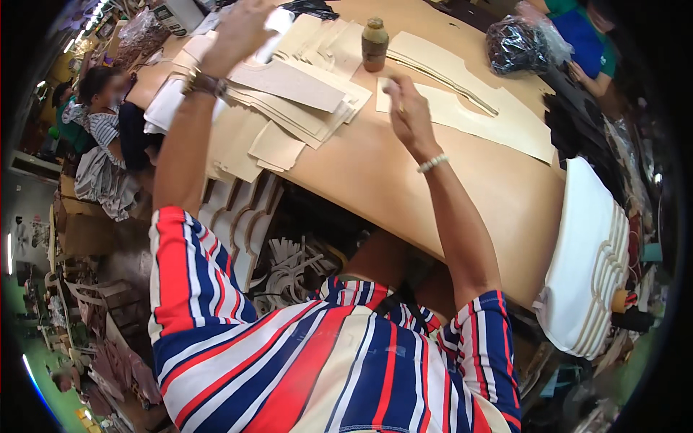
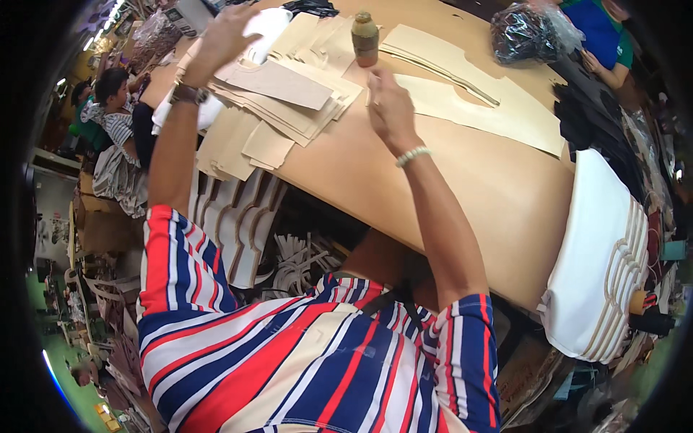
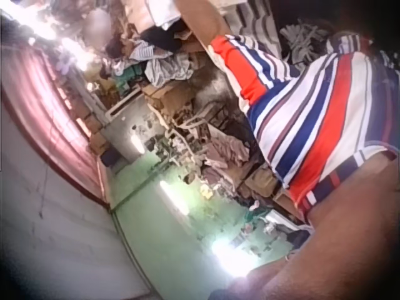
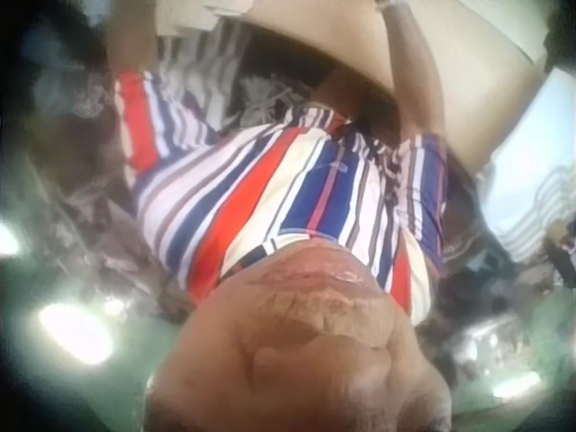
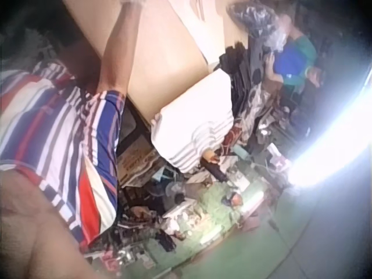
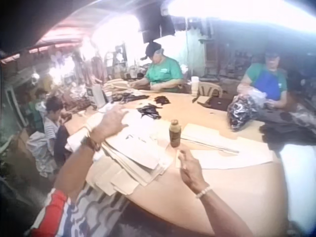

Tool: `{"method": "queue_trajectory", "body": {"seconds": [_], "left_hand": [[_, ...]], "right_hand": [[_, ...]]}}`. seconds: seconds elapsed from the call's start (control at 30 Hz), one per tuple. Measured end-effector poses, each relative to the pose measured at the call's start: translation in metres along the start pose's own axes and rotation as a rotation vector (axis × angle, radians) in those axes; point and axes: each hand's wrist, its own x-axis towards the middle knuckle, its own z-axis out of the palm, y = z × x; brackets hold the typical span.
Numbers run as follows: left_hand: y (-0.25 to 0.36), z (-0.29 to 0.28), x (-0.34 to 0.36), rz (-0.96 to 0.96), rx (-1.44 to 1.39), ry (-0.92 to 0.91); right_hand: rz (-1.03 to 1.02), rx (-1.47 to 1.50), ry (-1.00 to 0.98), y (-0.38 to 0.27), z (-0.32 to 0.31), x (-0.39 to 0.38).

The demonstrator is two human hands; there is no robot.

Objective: The person uses a paper pattern and a pencil to trace outlines onto a stack of beige fabric. They then cut the fabric along the traced lines using a cutting tool, repeating the process for multiple pieces.

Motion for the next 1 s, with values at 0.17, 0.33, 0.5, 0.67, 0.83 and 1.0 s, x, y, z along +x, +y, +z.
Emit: {"method": "queue_trajectory", "body": {"seconds": [0.17, 0.33, 0.5, 0.67, 0.83, 1.0], "left_hand": [[0.162, 0.009, 0.022, 0.106, -0.451, -0.271], [0.253, 0.050, 0.020, 0.184, -0.716, -0.130], [0.295, 0.059, 0.019, 0.197, -0.632, -0.309], [0.278, 0.035, 0.022, 0.389, -0.609, -0.349], [0.283, 0.035, 0.014, 0.408, -0.476, -0.387], [0.296, -0.014, -0.026, 0.390, -0.616, -0.313]], "right_hand": [[0.075, -0.203, 0.189, 0.086, -0.083, -0.058], [0.343, 0.258, 0.384, 0.088, -0.133, -0.107], [0.439, 0.345, 0.436, 0.088, -0.145, -0.110], [0.346, 0.022, 0.391, 0.091, -0.138, -0.110], [0.198, -0.282, 0.425, 0.079, -0.129, -0.112], [0.006, -0.468, 0.652, 0.077, -0.148, -0.115]]}}
